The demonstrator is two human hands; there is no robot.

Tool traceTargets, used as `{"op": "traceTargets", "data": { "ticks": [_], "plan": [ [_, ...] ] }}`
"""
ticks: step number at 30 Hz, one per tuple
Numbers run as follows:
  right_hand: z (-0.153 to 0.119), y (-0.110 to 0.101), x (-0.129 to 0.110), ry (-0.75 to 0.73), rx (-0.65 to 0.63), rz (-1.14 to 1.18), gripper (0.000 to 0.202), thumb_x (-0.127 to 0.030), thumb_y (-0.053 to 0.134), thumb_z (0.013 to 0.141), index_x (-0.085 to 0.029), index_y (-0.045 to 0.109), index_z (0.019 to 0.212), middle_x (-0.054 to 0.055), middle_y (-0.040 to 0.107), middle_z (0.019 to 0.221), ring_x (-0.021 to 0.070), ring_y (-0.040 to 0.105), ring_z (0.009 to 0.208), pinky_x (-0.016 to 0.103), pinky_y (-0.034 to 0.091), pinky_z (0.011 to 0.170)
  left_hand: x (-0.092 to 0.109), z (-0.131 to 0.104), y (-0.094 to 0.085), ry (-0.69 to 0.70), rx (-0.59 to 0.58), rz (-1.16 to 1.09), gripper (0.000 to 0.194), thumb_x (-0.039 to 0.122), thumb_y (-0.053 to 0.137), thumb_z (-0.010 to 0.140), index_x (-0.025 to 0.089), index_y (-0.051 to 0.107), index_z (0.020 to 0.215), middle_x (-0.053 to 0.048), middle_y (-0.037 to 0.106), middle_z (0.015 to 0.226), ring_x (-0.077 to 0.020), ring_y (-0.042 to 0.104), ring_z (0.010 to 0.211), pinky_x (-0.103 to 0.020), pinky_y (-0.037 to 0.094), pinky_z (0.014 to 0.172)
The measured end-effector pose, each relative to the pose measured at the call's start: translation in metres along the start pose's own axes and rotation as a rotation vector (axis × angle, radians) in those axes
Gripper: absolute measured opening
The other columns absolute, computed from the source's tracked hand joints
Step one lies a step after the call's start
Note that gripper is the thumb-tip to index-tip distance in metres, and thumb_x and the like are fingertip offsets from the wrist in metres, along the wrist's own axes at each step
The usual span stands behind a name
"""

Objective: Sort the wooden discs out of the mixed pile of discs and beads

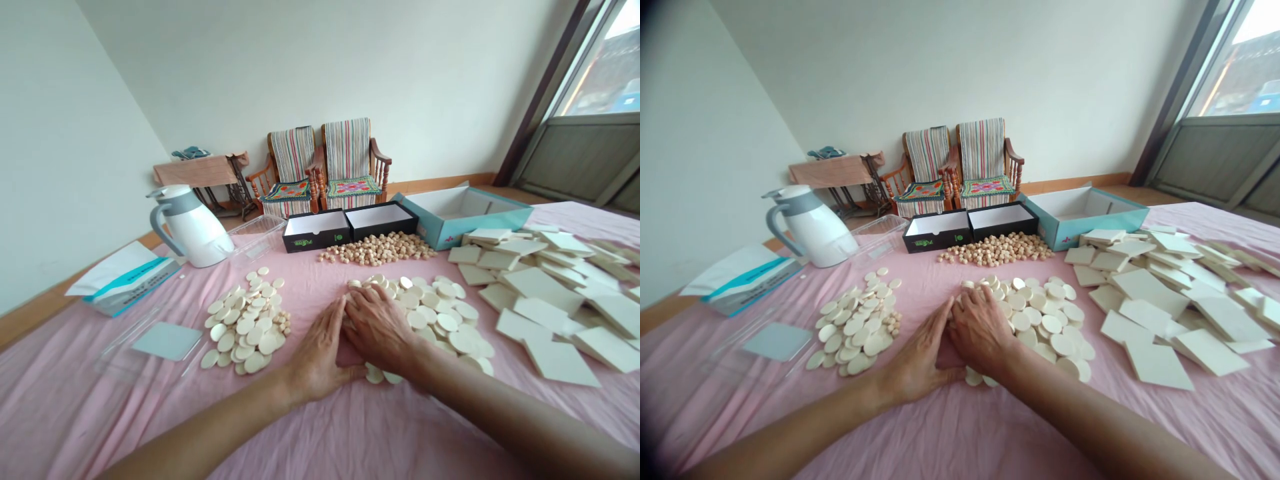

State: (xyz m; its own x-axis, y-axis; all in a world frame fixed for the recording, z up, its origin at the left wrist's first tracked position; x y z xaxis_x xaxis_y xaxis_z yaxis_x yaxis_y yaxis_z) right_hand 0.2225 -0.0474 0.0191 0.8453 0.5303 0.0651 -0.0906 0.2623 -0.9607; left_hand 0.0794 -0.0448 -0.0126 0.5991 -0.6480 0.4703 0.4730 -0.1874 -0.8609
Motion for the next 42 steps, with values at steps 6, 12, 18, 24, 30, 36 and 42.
{"op": "traceTargets", "data": {
  "ticks": [6, 12, 18, 24, 30, 36, 42],
  "plan": [
    [-0.018, -0.004, 0.027, 0.135, 0.074, 0.052, 0.042, -0.039, 0.044, 0.091, -0.014, 0.055, 0.123, 0.017, 0.054, 0.128, 0.0285, 0.044, 0.120, 0.047, 0.031, 0.099, 0.007, 0.019, 0.013, 0.025, 0.033, -0.030, 0.110, 0.051, 0.068, 0.074, 0.016, -0.004, 0.148, -0.022, 0.016, 0.152, -0.0343, 0.015, 0.141, -0.057, 0.025, 0.112],
    [-0.030, 0.000, 0.040, 0.139, 0.153, 0.062, 0.048, -0.040, 0.045, 0.090, -0.015, 0.048, 0.131, 0.016, 0.051, 0.133, 0.0289, 0.046, 0.121, 0.048, 0.033, 0.099, 0.011, 0.022, 0.005, 0.045, -0.060, 0.022, 0.106, 0.058, 0.062, 0.076, 0.013, 0.000, 0.149, -0.021, 0.010, 0.154, -0.0334, 0.008, 0.142, -0.054, 0.022, 0.114],
    [-0.035, -0.007, 0.048, 0.159, 0.333, 0.102, 0.041, -0.037, 0.045, 0.090, -0.012, 0.054, 0.121, 0.016, 0.059, 0.122, 0.0282, 0.054, 0.109, 0.045, 0.041, 0.091, -0.002, -0.012, -0.045, -0.007, -0.120, 0.117, 0.103, 0.066, 0.056, 0.075, 0.021, 0.001, 0.149, -0.014, 0.006, 0.156, -0.0316, 0.005, 0.143, -0.051, 0.017, 0.115],
    [-0.036, -0.003, 0.055, 0.118, 0.396, 0.104, 0.030, -0.033, 0.047, 0.090, -0.014, 0.057, 0.111, 0.013, 0.064, 0.111, 0.0256, 0.058, 0.098, 0.041, 0.043, 0.084, -0.047, -0.076, -0.094, -0.299, -0.172, 0.342, 0.103, 0.063, 0.060, 0.073, 0.025, 0.001, 0.149, -0.013, 0.003, 0.156, -0.0342, 0.000, 0.142, -0.054, 0.017, 0.112],
    [-0.036, 0.004, 0.054, 0.061, 0.404, 0.106, 0.027, -0.031, 0.048, 0.089, -0.015, 0.058, 0.109, 0.012, 0.065, 0.108, 0.0247, 0.058, 0.092, 0.040, 0.043, 0.082, -0.075, -0.114, -0.097, -0.436, -0.214, 0.449, 0.102, 0.068, 0.054, 0.075, 0.025, -0.003, 0.149, -0.014, 0.007, 0.156, -0.0380, 0.004, 0.142, -0.057, 0.021, 0.109],
    [-0.036, 0.007, 0.055, 0.016, 0.392, 0.125, 0.021, -0.026, 0.049, 0.089, -0.016, 0.059, 0.104, 0.010, 0.065, 0.104, 0.0238, 0.058, 0.091, 0.039, 0.043, 0.081, -0.075, -0.095, -0.077, -0.465, -0.164, 0.470, 0.089, 0.062, 0.045, 0.084, 0.026, -0.005, 0.148, -0.011, -0.002, 0.156, -0.0368, -0.002, 0.142, -0.058, 0.021, 0.108],
    [-0.036, 0.002, 0.051, -0.001, 0.378, 0.146, 0.019, -0.024, 0.047, 0.089, -0.016, 0.061, 0.101, 0.010, 0.066, 0.101, 0.0229, 0.058, 0.089, 0.039, 0.042, 0.082, -0.075, -0.067, -0.065, -0.355, -0.105, 0.461, 0.080, 0.062, 0.037, 0.088, 0.026, 0.001, 0.149, -0.011, 0.008, 0.156, -0.0365, 0.002, 0.142, -0.062, 0.013, 0.109]
  ]
}}
Point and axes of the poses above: each hand's wrist, its own z-axis towards the middle knuckle, its own y-axis out of the palm, x = y × z, the point moved 2 cm from there along z, towards the middle knuckle
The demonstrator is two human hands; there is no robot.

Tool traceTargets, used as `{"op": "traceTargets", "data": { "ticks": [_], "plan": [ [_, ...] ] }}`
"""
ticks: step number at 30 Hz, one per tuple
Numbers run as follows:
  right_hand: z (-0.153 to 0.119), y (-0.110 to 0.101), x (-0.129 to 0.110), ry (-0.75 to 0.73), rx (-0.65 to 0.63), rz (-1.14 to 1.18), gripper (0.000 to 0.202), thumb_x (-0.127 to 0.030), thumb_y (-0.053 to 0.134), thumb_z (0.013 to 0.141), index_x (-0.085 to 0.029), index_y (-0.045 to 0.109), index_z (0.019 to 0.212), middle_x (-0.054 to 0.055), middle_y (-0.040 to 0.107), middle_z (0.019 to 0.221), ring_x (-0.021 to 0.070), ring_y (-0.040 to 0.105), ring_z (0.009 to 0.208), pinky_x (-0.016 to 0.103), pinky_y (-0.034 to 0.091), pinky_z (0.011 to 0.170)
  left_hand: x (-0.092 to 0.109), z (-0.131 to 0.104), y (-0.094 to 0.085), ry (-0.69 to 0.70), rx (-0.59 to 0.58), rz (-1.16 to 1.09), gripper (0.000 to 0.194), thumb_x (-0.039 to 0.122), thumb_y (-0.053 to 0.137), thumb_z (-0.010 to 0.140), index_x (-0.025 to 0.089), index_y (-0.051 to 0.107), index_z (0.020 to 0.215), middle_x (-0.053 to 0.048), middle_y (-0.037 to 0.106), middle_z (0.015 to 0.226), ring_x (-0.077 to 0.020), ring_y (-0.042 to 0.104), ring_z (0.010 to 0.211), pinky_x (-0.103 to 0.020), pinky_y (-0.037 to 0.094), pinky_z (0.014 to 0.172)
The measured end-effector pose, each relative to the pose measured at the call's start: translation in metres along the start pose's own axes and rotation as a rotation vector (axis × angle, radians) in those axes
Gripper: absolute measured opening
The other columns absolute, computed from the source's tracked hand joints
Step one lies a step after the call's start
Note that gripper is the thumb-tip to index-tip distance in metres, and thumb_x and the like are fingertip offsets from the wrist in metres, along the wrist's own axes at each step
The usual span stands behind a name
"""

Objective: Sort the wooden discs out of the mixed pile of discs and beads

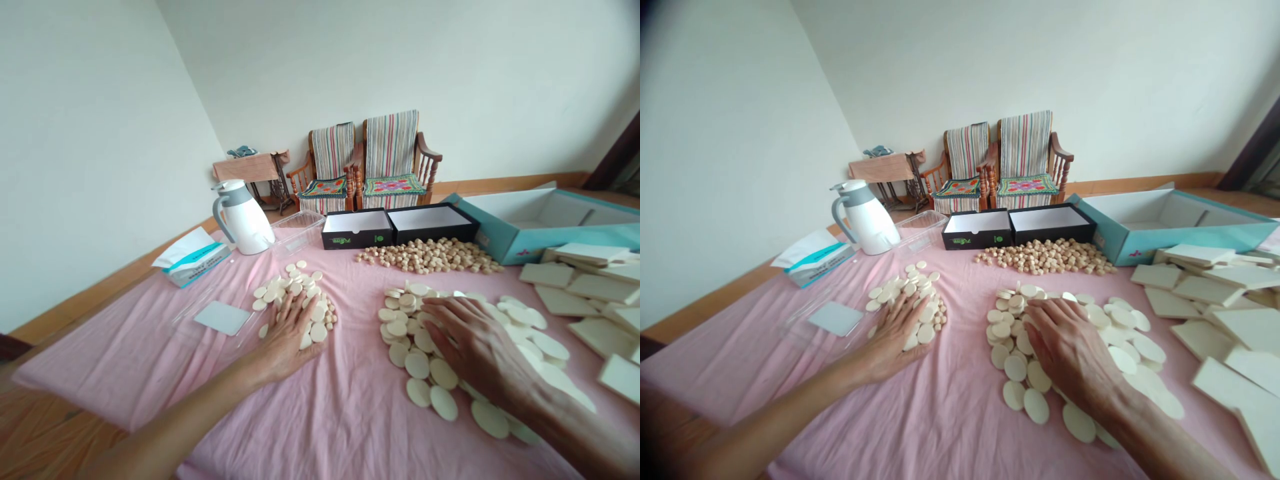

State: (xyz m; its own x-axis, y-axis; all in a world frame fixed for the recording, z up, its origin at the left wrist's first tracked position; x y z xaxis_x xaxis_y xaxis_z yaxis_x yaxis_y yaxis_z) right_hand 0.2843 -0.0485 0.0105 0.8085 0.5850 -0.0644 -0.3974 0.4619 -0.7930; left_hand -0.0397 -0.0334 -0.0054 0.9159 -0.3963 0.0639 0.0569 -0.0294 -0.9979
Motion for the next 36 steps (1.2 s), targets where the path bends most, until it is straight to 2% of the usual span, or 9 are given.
{"op": "traceTargets", "data": {
  "ticks": [4, 8, 10, 12, 15, 20, 29, 33, 36],
  "plan": [
    [0.000, 0.001, -0.001, 0.009, -0.031, 0.030, 0.019, -0.023, 0.046, 0.090, -0.017, 0.062, 0.098, 0.010, 0.066, 0.098, 0.0221, 0.058, 0.087, 0.038, 0.042, 0.080, 0.005, 0.017, 0.005, 0.036, 0.024, -0.020, 0.079, 0.063, 0.035, 0.088, 0.026, 0.003, 0.149, -0.013, 0.011, 0.156, -0.0361, 0.006, 0.142, -0.064, 0.012, 0.108],
    [-0.002, 0.003, 0.000, 0.009, -0.061, 0.052, 0.017, -0.022, 0.046, 0.090, -0.017, 0.061, 0.096, 0.009, 0.065, 0.099, 0.0216, 0.058, 0.089, 0.037, 0.042, 0.079, 0.011, 0.025, -0.002, 0.120, 0.027, -0.095, 0.082, 0.064, 0.042, 0.085, 0.027, 0.006, 0.149, -0.013, 0.016, 0.155, -0.0360, 0.013, 0.141, -0.063, 0.011, 0.109],
    [-0.002, 0.003, 0.000, 0.003, -0.054, 0.058, 0.017, -0.022, 0.047, 0.090, -0.017, 0.061, 0.097, 0.009, 0.065, 0.100, 0.0214, 0.058, 0.090, 0.037, 0.042, 0.080, 0.011, 0.024, -0.009, 0.129, 0.117, -0.125, 0.076, 0.059, 0.042, 0.088, 0.027, 0.010, 0.149, -0.012, 0.021, 0.153, -0.0330, 0.016, 0.141, -0.059, 0.012, 0.111],
    [-0.002, 0.002, 0.000, -0.005, -0.045, 0.065, 0.017, -0.022, 0.047, 0.090, -0.017, 0.061, 0.098, 0.009, 0.065, 0.100, 0.0212, 0.058, 0.090, 0.037, 0.042, 0.081, 0.006, 0.020, -0.012, 0.093, 0.278, -0.139, 0.065, 0.049, 0.038, 0.093, 0.024, 0.014, 0.148, -0.012, 0.025, 0.152, -0.0293, 0.018, 0.141, -0.054, 0.015, 0.113],
    [-0.001, 0.003, -0.001, -0.006, -0.052, 0.065, 0.019, -0.021, 0.045, 0.091, -0.017, 0.062, 0.097, 0.010, 0.066, 0.097, 0.0213, 0.059, 0.090, 0.037, 0.043, 0.080, -0.007, 0.011, -0.007, 0.045, 0.487, -0.130, 0.056, 0.038, 0.034, 0.096, 0.020, 0.018, 0.147, -0.013, 0.029, 0.150, -0.0268, 0.019, 0.141, -0.051, 0.018, 0.113],
    [-0.002, 0.004, -0.001, -0.018, -0.048, 0.064, 0.020, -0.022, 0.046, 0.090, -0.016, 0.062, 0.100, 0.010, 0.066, 0.098, 0.0214, 0.059, 0.090, 0.037, 0.043, 0.081, -0.027, -0.002, 0.001, 0.022, 0.623, -0.085, 0.053, 0.030, 0.038, 0.095, 0.018, 0.022, 0.144, -0.013, 0.035, 0.147, -0.0259, 0.024, 0.139, -0.050, 0.018, 0.114],
    [-0.003, 0.004, 0.001, -0.018, -0.038, 0.065, 0.020, -0.022, 0.046, 0.090, -0.017, 0.063, 0.098, 0.010, 0.067, 0.098, 0.0213, 0.060, 0.089, 0.037, 0.044, 0.080, -0.047, -0.019, -0.005, 0.037, 0.692, -0.089, 0.041, 0.026, 0.044, 0.092, 0.018, 0.040, 0.131, -0.012, 0.049, 0.133, -0.0251, 0.041, 0.128, -0.049, 0.029, 0.110],
    [-0.003, 0.005, 0.000, -0.030, -0.035, 0.067, 0.021, -0.022, 0.045, 0.090, -0.017, 0.063, 0.099, 0.011, 0.067, 0.098, 0.0215, 0.060, 0.089, 0.038, 0.044, 0.081, -0.043, -0.012, -0.011, 0.097, 0.625, -0.085, 0.032, 0.022, 0.048, 0.089, 0.019, 0.051, 0.121, -0.010, 0.058, 0.118, -0.0231, 0.051, 0.114, -0.043, 0.043, 0.098],
    [-0.002, 0.004, -0.002, -0.027, -0.025, 0.072, 0.021, -0.022, 0.046, 0.090, -0.017, 0.062, 0.101, 0.011, 0.067, 0.099, 0.0217, 0.060, 0.090, 0.038, 0.044, 0.082, -0.036, -0.001, -0.017, 0.136, 0.598, -0.119, 0.027, 0.020, 0.048, 0.089, 0.019, 0.056, 0.114, -0.009, 0.061, 0.110, -0.0216, 0.055, 0.105, -0.041, 0.046, 0.093]
  ]
}}
Point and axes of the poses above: each hand's wrist, its own z-axis towards the middle knuckle, its own y-axis out of the palm, x = y × z, the point moved 2 cm from there along z, towards the middle knuckle
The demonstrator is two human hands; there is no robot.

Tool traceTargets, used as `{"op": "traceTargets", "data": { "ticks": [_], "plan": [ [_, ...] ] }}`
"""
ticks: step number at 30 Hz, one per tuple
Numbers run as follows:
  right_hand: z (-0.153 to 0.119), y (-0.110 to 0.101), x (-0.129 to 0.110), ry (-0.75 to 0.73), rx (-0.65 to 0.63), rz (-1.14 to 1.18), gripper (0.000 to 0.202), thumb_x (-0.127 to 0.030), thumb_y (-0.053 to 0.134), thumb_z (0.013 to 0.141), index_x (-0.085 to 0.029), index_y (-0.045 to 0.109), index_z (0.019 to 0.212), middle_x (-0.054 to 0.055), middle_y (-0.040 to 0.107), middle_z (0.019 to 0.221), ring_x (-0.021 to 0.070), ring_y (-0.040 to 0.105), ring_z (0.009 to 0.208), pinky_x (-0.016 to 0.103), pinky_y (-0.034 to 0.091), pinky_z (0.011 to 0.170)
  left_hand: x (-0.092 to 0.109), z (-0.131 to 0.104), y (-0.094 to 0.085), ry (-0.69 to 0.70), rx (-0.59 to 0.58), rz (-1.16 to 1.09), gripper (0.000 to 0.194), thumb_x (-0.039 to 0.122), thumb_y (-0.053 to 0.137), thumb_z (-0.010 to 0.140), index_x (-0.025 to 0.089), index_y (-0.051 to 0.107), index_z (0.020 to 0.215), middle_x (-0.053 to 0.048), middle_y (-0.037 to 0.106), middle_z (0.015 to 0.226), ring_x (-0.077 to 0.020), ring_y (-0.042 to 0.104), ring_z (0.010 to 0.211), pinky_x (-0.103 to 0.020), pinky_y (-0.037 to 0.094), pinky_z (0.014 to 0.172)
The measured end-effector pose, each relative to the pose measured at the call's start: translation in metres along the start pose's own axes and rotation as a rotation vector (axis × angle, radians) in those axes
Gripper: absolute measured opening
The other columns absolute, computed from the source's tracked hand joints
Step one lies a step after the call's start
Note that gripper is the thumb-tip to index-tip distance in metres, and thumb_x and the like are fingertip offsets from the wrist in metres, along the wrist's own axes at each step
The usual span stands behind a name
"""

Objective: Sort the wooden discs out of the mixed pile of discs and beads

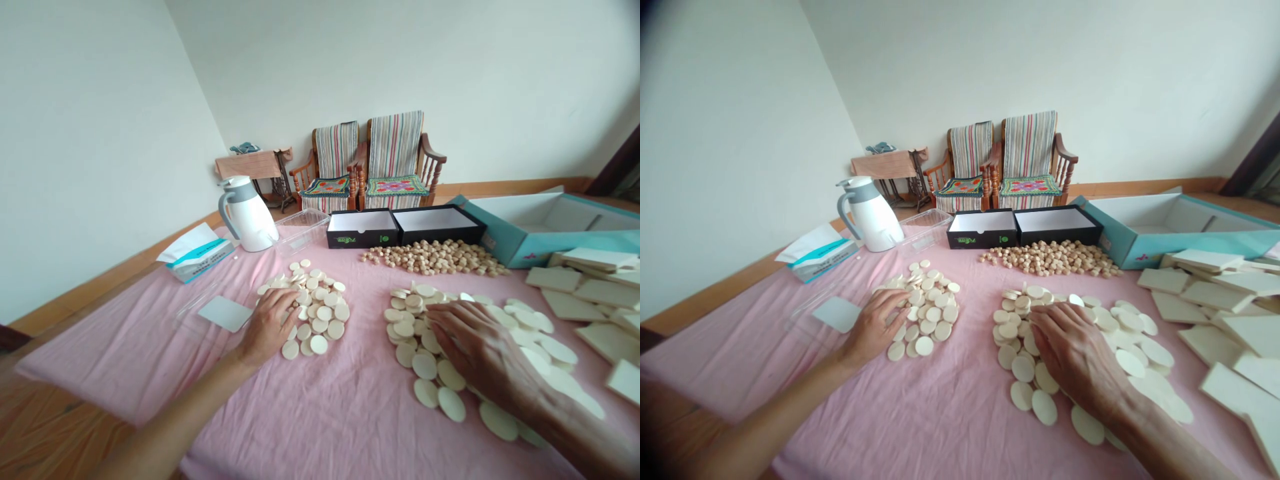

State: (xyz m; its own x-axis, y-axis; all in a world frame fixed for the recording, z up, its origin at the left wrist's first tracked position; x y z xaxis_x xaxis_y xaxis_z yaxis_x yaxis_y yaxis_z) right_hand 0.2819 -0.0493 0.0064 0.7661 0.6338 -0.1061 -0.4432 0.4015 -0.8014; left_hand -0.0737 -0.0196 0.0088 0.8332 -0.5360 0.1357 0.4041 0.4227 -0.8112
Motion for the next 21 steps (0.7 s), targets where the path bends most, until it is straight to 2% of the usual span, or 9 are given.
{"op": "traceTargets", "data": {
  "ticks": [5, 11, 16, 21],
  "plan": [
    [0.005, -0.003, -0.003, 0.018, 0.001, -0.001, 0.019, -0.018, 0.047, 0.089, -0.016, 0.062, 0.101, 0.010, 0.067, 0.098, 0.0202, 0.060, 0.089, 0.037, 0.045, 0.081, 0.013, 0.013, 0.006, 0.062, 0.088, -0.021, 0.026, 0.016, 0.049, 0.088, 0.018, 0.057, 0.112, -0.008, 0.063, 0.108, -0.0211, 0.056, 0.106, -0.039, 0.046, 0.094],
    [0.012, -0.009, -0.004, 0.024, 0.053, -0.028, 0.018, -0.014, 0.049, 0.087, -0.016, 0.061, 0.100, 0.009, 0.066, 0.099, 0.0199, 0.059, 0.089, 0.037, 0.045, 0.082, 0.016, 0.009, 0.001, 0.216, 0.202, 0.007, 0.029, 0.008, 0.055, 0.081, 0.018, 0.058, 0.109, -0.007, 0.067, 0.098, -0.0208, 0.060, 0.097, -0.039, 0.045, 0.089],
    [0.013, -0.006, -0.003, 0.035, 0.051, -0.046, 0.019, -0.015, 0.048, 0.088, -0.017, 0.061, 0.102, 0.009, 0.066, 0.100, 0.0208, 0.060, 0.091, 0.037, 0.045, 0.083, 0.013, 0.006, -0.004, 0.244, 0.204, 0.003, 0.032, 0.004, 0.057, 0.078, 0.015, 0.059, 0.108, -0.008, 0.067, 0.095, -0.0223, 0.061, 0.094, -0.042, 0.045, 0.088],
    [0.016, -0.006, -0.001, -0.023, 0.092, -0.057, 0.024, -0.019, 0.048, 0.087, -0.019, 0.061, 0.107, 0.009, 0.068, 0.101, 0.0231, 0.061, 0.092, 0.039, 0.046, 0.084, 0.015, 0.002, -0.004, 0.243, 0.177, -0.038, 0.033, 0.001, 0.057, 0.076, 0.014, 0.060, 0.107, -0.009, 0.067, 0.095, -0.0227, 0.061, 0.095, -0.043, 0.047, 0.088]
  ]
}}
Point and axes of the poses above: each hand's wrist, its own z-axis towards the middle knuckle, its own y-axis out of the palm, x = y × z, the point moved 2 cm from there along z, towards the middle knuckle
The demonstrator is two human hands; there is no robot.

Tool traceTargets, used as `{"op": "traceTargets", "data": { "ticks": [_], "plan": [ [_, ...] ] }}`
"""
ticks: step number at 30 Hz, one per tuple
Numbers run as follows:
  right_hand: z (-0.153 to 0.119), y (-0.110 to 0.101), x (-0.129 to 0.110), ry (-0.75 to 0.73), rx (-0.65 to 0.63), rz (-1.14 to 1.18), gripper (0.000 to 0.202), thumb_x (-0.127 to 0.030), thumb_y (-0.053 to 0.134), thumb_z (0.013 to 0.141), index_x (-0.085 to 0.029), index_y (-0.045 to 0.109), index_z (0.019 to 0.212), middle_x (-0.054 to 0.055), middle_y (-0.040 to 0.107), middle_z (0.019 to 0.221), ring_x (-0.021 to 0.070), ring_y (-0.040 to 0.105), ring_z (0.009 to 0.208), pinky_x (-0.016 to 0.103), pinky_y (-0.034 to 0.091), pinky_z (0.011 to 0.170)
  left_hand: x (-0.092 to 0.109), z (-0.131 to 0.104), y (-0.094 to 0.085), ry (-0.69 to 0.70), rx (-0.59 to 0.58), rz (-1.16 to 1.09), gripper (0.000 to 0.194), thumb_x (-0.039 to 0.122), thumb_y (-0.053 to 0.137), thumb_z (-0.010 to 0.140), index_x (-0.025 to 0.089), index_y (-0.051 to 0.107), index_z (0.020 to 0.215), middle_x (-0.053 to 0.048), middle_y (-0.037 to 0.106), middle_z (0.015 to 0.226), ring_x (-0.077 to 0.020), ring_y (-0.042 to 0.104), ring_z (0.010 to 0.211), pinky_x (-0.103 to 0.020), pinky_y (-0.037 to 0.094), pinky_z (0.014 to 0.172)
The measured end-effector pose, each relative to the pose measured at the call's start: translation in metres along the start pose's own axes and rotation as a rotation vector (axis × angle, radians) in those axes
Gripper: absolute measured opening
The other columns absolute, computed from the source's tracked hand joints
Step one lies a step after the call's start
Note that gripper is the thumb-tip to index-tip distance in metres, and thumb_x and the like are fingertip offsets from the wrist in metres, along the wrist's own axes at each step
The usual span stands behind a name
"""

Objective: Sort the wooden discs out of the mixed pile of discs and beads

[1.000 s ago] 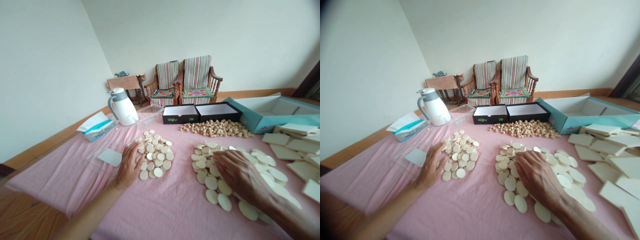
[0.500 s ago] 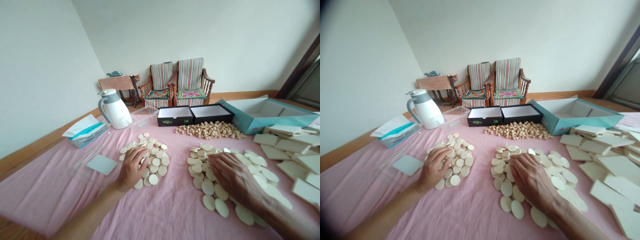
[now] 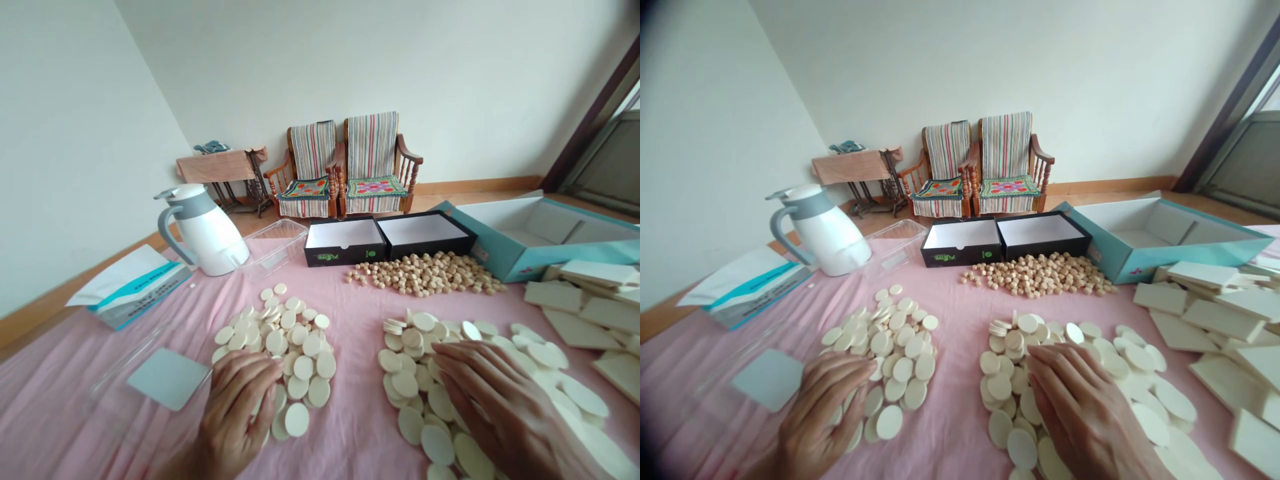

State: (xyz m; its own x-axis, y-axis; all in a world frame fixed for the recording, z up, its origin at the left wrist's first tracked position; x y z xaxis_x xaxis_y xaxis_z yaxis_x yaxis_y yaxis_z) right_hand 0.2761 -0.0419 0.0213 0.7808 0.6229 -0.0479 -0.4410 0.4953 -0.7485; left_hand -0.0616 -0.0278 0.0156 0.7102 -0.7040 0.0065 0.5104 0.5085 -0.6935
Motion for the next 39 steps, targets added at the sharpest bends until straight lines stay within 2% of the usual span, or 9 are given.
{"op": "traceTargets", "data": {
  "ticks": [8, 13, 17, 20, 23, 28, 34, 37, 39],
  "plan": [
    [-0.009, 0.008, 0.012, -0.089, 0.033, -0.020, 0.028, -0.021, 0.048, 0.085, -0.020, 0.061, 0.109, 0.008, 0.069, 0.102, 0.0240, 0.063, 0.090, 0.039, 0.047, 0.081, 0.003, 0.000, 0.004, -0.038, -0.079, -0.069, 0.033, 0.004, 0.054, 0.079, 0.016, 0.060, 0.109, -0.008, 0.067, 0.094, -0.0214, 0.061, 0.096, -0.042, 0.048, 0.090],
    [-0.025, 0.015, 0.019, -0.034, -0.024, -0.040, 0.034, -0.027, 0.051, 0.084, -0.025, 0.059, 0.118, 0.007, 0.066, 0.111, 0.0276, 0.063, 0.095, 0.044, 0.046, 0.086, 0.009, 0.003, 0.002, -0.026, -0.101, -0.108, 0.032, 0.004, 0.053, 0.079, 0.018, 0.060, 0.107, -0.007, 0.067, 0.092, -0.0207, 0.062, 0.093, -0.042, 0.048, 0.090],
    [-0.021, 0.012, 0.017, 0.039, -0.028, -0.026, 0.036, -0.028, 0.053, 0.083, -0.033, 0.058, 0.118, 0.007, 0.066, 0.111, 0.0304, 0.062, 0.097, 0.045, 0.046, 0.084, 0.016, 0.002, 0.002, -0.042, -0.153, -0.208, 0.031, 0.003, 0.051, 0.080, 0.017, 0.060, 0.106, -0.007, 0.066, 0.092, -0.0204, 0.060, 0.092, -0.043, 0.047, 0.091],
    [-0.001, 0.007, 0.005, 0.051, -0.033, -0.011, 0.032, -0.022, 0.054, 0.084, -0.027, 0.058, 0.115, 0.008, 0.066, 0.105, 0.0277, 0.062, 0.093, 0.043, 0.047, 0.080, 0.027, -0.001, -0.001, 0.004, -0.209, -0.248, 0.027, 0.003, 0.048, 0.082, 0.016, 0.060, 0.103, -0.008, 0.066, 0.091, -0.0201, 0.059, 0.090, -0.042, 0.048, 0.090],
    [0.026, 0.008, -0.018, 0.012, -0.115, -0.003, 0.021, -0.019, 0.051, 0.087, -0.021, 0.061, 0.105, 0.009, 0.066, 0.101, 0.0227, 0.061, 0.089, 0.038, 0.047, 0.077, 0.035, -0.004, -0.008, 0.083, -0.298, -0.253, 0.025, 0.006, 0.047, 0.084, 0.015, 0.061, 0.102, -0.009, 0.066, 0.091, -0.0205, 0.059, 0.090, -0.041, 0.049, 0.087],
    [0.064, 0.036, -0.068, 0.107, -0.262, 0.161, 0.017, -0.019, 0.050, 0.087, -0.018, 0.060, 0.101, 0.009, 0.065, 0.093, 0.0190, 0.061, 0.084, 0.033, 0.048, 0.072, 0.020, -0.011, -0.020, 0.099, -0.351, -0.285, 0.023, 0.010, 0.049, 0.086, 0.016, 0.062, 0.103, -0.009, 0.066, 0.097, -0.0208, 0.058, 0.095, -0.041, 0.049, 0.088],
    [0.072, 0.079, -0.116, 0.234, -0.359, 0.139, 0.012, -0.017, 0.052, 0.085, -0.015, 0.057, 0.096, 0.007, 0.058, 0.087, 0.0169, 0.057, 0.076, 0.027, 0.043, 0.064, -0.017, -0.022, -0.019, -0.030, -0.214, -0.308, 0.019, 0.011, 0.049, 0.086, 0.017, 0.063, 0.097, -0.007, 0.066, 0.094, -0.0192, 0.059, 0.093, -0.036, 0.049, 0.085],
    [0.068, 0.079, -0.118, 0.266, -0.317, 0.129, 0.013, -0.013, 0.048, 0.085, -0.016, 0.057, 0.094, 0.006, 0.057, 0.086, 0.0151, 0.055, 0.075, 0.025, 0.041, 0.063, -0.026, -0.027, -0.018, -0.075, -0.141, -0.322, 0.019, 0.011, 0.048, 0.086, 0.017, 0.063, 0.097, -0.007, 0.066, 0.094, -0.0191, 0.059, 0.093, -0.035, 0.049, 0.084],
    [0.060, 0.068, -0.106, 0.287, -0.225, 0.062, 0.015, -0.013, 0.047, 0.084, -0.016, 0.057, 0.095, 0.007, 0.058, 0.087, 0.0163, 0.055, 0.077, 0.027, 0.042, 0.066, -0.029, -0.029, -0.018, -0.100, -0.118, -0.332, 0.020, 0.011, 0.049, 0.085, 0.017, 0.063, 0.098, -0.007, 0.066, 0.093, -0.0192, 0.059, 0.093, -0.035, 0.049, 0.083]
  ]
}}
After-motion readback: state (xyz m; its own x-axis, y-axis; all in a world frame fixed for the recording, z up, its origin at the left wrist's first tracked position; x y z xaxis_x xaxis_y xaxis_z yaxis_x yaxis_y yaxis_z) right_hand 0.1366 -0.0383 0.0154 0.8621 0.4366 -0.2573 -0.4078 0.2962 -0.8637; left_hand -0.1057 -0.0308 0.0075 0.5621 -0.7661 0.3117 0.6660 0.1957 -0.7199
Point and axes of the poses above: each hand's wrist, its own z-axis towards the middle knuckle, its own y-axis out of the palm, x = y × z, the point moved 2 cm from there along z, towards the middle knuckle
